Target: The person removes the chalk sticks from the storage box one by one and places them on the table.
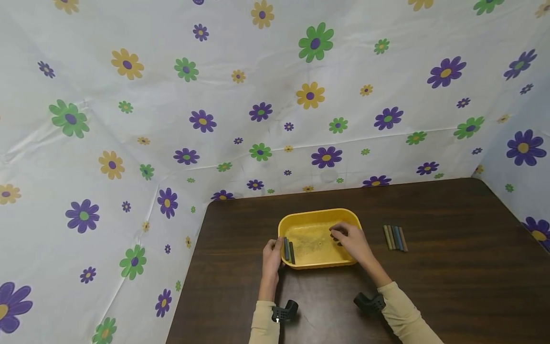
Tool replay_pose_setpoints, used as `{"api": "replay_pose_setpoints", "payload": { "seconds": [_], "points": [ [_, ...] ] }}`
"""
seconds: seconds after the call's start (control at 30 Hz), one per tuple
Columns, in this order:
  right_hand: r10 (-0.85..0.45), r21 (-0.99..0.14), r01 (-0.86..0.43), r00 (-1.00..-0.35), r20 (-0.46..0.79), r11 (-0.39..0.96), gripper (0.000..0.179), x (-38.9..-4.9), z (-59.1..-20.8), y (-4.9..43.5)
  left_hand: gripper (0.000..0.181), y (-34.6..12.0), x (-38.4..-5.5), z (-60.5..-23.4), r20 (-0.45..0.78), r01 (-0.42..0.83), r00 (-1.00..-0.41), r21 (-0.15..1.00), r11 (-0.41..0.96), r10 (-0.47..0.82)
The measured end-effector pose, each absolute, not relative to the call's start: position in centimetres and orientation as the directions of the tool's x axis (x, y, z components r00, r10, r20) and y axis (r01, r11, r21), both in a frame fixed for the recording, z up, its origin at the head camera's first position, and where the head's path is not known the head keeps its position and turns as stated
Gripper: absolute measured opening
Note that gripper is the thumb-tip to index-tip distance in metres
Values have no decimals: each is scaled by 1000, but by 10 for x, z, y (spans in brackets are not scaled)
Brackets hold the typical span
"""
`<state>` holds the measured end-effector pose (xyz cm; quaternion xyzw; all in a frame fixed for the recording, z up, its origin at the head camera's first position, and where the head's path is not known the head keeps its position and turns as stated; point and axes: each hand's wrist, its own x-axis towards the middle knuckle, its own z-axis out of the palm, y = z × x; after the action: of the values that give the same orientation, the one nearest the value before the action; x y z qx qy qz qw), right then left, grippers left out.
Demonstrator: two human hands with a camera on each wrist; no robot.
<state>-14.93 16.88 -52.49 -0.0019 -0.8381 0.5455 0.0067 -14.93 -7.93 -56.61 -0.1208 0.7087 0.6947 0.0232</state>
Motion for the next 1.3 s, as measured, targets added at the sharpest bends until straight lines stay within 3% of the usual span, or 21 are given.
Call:
{"api": "replay_pose_setpoints", "payload": {
  "seconds": [0.5, 0.77, 1.3],
  "points": [
    [-33, -948, 19, -999, -31, 317, 22, -154, -531, 127, 37, -80, -148, -568, -214, -217, -966, 976, 5, -146],
    [-44, -972, 92, -994, -104, 216, 27, -155, -540, 113, 38, -79, -149, -568, -205, -210, -967, 978, 18, -150],
    [-150, -955, 78, -981, -125, 285, 31, -161, -544, 91, 35, -79, -150, -566, -221, -225, -963, 974, 8, -153]
  ]
}}
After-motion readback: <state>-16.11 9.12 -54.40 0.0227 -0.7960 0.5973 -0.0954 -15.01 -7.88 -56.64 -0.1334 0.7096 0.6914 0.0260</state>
